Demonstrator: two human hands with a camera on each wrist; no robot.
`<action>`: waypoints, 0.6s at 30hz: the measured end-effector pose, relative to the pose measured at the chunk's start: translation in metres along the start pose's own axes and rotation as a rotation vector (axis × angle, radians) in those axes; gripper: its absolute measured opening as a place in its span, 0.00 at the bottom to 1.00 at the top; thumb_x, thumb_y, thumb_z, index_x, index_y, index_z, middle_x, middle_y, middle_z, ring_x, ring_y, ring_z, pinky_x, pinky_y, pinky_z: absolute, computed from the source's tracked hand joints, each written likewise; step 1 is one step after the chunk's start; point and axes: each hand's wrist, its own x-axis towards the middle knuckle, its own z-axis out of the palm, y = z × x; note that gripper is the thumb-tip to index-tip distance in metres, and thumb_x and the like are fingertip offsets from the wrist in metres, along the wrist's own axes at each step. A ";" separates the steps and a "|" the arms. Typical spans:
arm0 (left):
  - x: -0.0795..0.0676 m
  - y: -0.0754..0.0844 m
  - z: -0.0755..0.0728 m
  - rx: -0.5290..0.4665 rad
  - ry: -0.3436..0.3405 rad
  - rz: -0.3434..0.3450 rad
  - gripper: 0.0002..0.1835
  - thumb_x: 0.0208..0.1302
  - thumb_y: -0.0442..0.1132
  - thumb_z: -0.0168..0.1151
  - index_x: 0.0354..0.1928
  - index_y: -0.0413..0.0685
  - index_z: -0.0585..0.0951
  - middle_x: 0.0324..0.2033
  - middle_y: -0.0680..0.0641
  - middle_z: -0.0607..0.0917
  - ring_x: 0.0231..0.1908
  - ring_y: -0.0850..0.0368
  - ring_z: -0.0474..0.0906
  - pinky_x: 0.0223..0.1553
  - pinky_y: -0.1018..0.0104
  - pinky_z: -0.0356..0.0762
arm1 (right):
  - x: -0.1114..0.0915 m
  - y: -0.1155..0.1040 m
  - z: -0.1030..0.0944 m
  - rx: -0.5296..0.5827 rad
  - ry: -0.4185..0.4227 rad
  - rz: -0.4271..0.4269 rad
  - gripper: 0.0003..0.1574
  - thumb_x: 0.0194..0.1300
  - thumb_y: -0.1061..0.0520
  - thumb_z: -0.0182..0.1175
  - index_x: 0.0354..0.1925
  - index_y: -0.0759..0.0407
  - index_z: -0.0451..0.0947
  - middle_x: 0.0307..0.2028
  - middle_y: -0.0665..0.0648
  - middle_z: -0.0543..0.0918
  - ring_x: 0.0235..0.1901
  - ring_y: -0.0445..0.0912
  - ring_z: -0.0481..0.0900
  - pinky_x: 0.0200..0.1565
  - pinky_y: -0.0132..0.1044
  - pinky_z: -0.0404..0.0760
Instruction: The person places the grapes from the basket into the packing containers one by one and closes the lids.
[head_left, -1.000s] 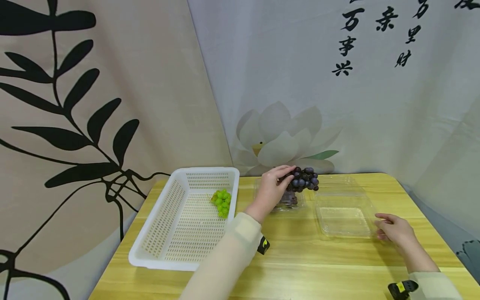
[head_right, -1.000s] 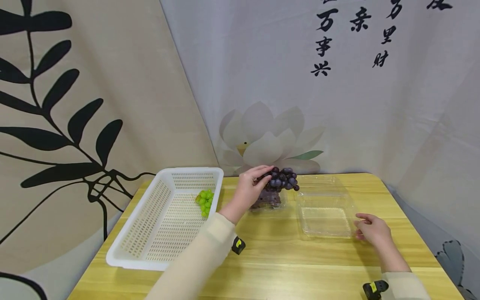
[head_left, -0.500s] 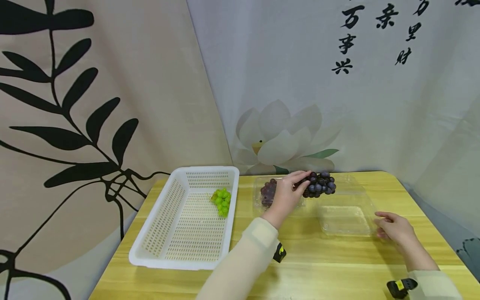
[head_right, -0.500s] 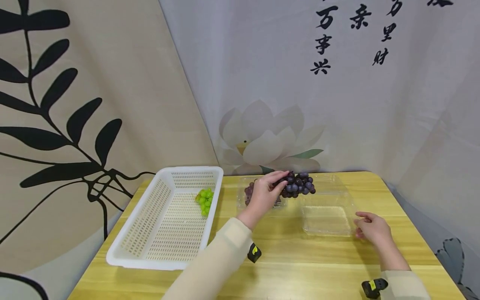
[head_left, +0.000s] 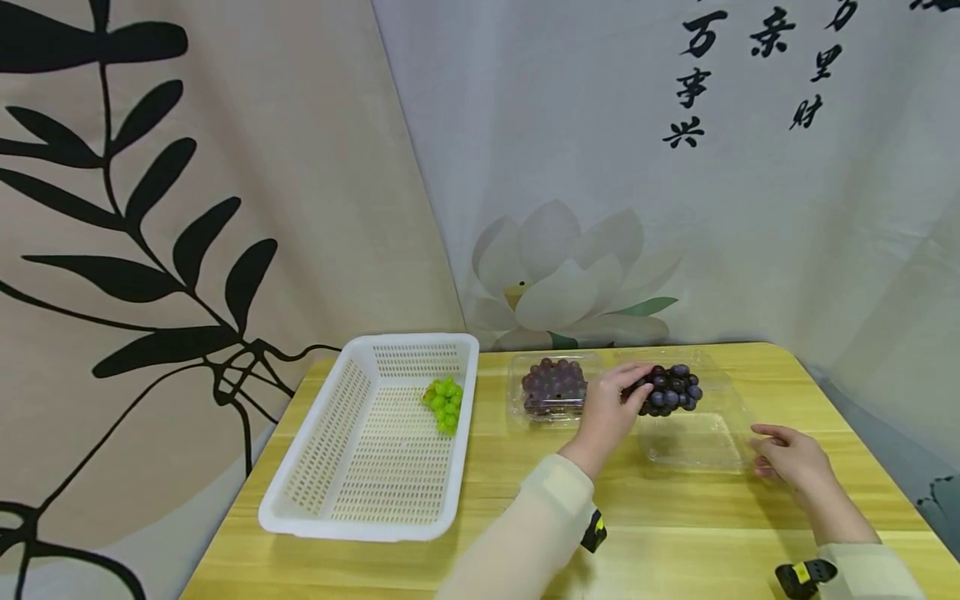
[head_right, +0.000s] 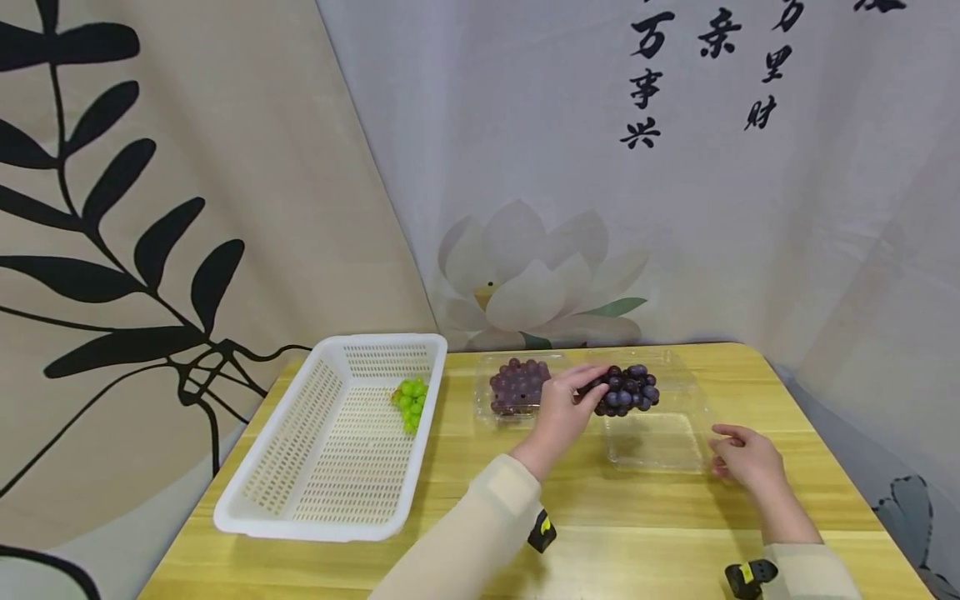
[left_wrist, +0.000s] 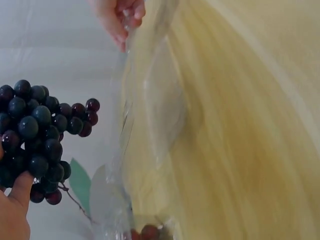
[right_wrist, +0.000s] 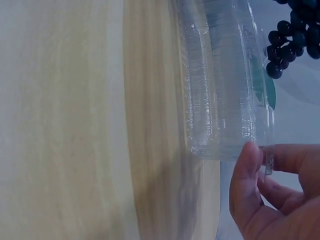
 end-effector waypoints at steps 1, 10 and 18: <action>-0.001 0.001 0.002 0.010 -0.004 -0.002 0.17 0.65 0.42 0.59 0.56 0.53 0.80 0.54 0.51 0.81 0.56 0.61 0.76 0.49 0.83 0.73 | 0.000 0.000 0.000 0.000 0.001 0.000 0.33 0.71 0.56 0.48 0.65 0.77 0.56 0.36 0.58 0.74 0.27 0.41 0.79 0.33 0.37 0.84; -0.010 0.006 0.024 0.013 -0.025 -0.056 0.17 0.66 0.43 0.57 0.57 0.56 0.79 0.55 0.55 0.80 0.56 0.64 0.75 0.53 0.79 0.73 | 0.004 0.001 0.000 -0.005 0.001 0.002 0.34 0.71 0.56 0.48 0.65 0.78 0.56 0.37 0.60 0.76 0.26 0.40 0.79 0.32 0.37 0.84; -0.018 0.006 0.041 0.019 -0.015 -0.081 0.16 0.64 0.41 0.60 0.55 0.55 0.81 0.52 0.56 0.81 0.55 0.65 0.75 0.55 0.79 0.71 | 0.002 0.002 0.001 0.010 0.007 0.005 0.34 0.71 0.55 0.49 0.64 0.79 0.57 0.35 0.59 0.75 0.26 0.40 0.79 0.32 0.37 0.84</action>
